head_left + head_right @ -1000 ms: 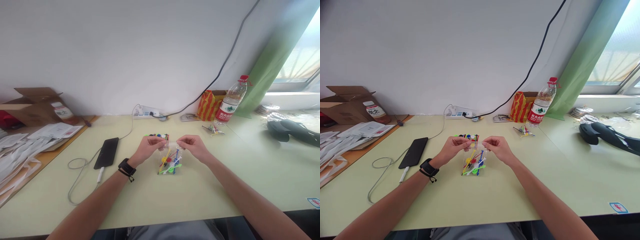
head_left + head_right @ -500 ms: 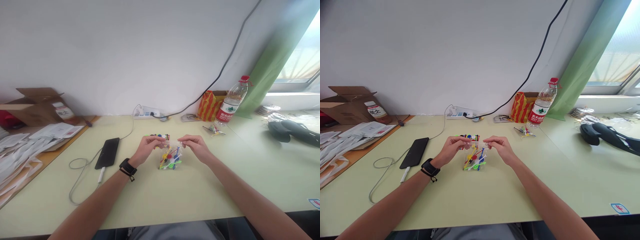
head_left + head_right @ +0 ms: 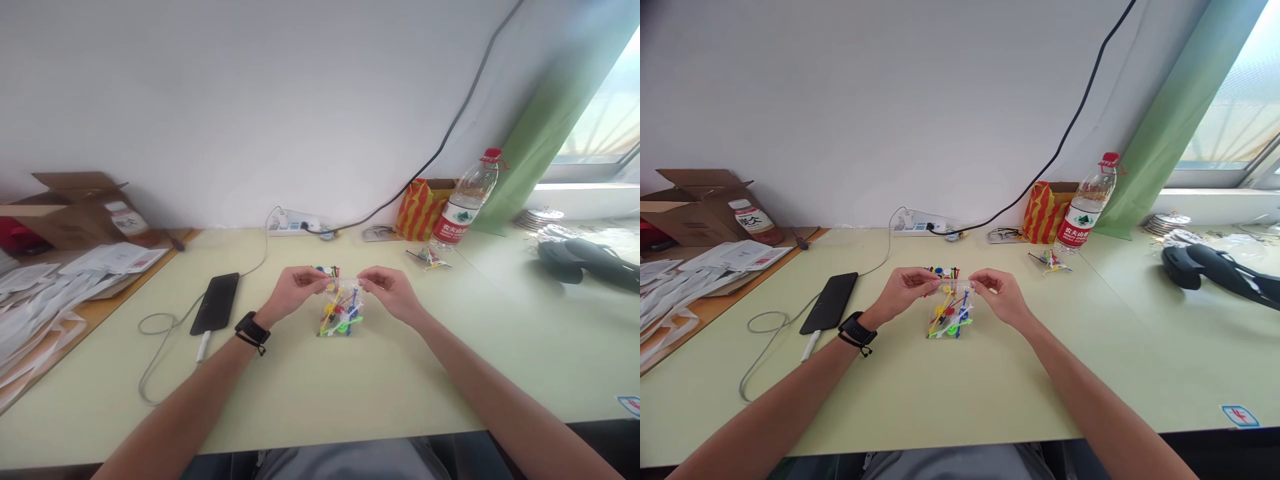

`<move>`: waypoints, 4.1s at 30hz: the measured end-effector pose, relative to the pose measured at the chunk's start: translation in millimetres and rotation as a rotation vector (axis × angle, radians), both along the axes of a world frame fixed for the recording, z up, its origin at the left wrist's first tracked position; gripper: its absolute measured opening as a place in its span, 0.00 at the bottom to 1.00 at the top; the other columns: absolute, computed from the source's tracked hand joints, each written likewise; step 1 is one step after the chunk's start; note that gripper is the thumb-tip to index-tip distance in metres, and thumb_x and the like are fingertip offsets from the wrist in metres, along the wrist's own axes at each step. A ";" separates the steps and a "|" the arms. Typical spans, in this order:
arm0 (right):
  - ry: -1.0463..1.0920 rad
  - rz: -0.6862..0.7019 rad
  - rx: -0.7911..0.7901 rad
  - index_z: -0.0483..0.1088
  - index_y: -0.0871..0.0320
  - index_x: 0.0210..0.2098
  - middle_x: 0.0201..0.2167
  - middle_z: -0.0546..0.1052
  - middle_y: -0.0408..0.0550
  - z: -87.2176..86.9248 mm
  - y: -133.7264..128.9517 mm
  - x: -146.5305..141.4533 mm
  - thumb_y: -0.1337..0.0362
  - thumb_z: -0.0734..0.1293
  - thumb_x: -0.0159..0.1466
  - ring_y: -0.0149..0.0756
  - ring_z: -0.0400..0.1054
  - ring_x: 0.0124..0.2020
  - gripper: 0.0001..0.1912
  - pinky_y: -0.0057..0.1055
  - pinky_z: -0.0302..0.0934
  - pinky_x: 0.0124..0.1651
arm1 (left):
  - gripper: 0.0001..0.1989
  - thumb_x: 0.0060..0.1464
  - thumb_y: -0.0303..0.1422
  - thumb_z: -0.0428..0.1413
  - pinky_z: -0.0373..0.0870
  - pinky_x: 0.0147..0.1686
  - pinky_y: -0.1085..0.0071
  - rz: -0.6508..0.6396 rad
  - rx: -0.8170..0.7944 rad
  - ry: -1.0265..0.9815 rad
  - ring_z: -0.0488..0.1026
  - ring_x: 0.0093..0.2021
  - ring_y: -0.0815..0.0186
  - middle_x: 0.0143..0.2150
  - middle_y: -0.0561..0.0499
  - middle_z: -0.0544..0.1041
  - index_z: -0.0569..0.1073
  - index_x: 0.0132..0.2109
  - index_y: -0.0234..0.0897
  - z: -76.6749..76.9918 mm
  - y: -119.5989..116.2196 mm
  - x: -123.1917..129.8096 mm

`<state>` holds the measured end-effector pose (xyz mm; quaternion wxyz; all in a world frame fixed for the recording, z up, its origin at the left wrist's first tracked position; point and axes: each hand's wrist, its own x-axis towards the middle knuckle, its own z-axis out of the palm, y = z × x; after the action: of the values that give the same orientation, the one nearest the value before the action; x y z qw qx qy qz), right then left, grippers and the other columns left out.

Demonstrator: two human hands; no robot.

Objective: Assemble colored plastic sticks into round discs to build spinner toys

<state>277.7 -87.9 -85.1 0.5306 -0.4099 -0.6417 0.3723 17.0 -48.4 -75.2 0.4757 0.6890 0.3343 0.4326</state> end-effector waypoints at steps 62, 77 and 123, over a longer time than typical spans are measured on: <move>-0.555 0.181 0.071 0.75 0.54 0.34 0.23 0.72 0.42 25.2 -25.6 3.5 0.51 0.61 0.73 0.32 0.59 0.24 0.19 0.29 0.55 0.28 | 0.15 0.63 0.45 0.60 0.70 0.35 0.69 -0.159 0.181 0.314 0.77 0.34 0.62 0.33 0.50 0.84 0.86 0.38 0.40 15.0 -21.7 14.6; -0.865 -0.526 0.373 0.81 0.52 0.39 0.24 0.79 0.46 43.2 -96.2 114.5 0.53 0.66 0.71 0.35 0.67 0.22 0.15 0.32 0.58 0.28 | 0.17 0.65 0.44 0.57 0.63 0.30 0.71 0.007 0.228 0.359 0.71 0.30 0.67 0.30 0.51 0.80 0.81 0.33 0.38 9.3 -18.7 14.7; -0.951 -0.094 0.284 0.63 0.57 0.67 0.63 0.72 0.58 -48.4 0.5 12.9 0.60 0.60 0.73 0.49 0.63 0.64 0.25 0.49 0.60 0.65 | 0.05 0.64 0.33 0.56 0.65 0.33 0.68 -0.137 0.396 0.641 0.70 0.32 0.66 0.32 0.54 0.75 0.76 0.39 0.40 -15.3 -39.8 30.8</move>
<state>290.7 -87.4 -133.5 0.2458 -0.4866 -0.8378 0.0288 47.8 -88.2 -90.5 0.2325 0.8887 0.3292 0.2188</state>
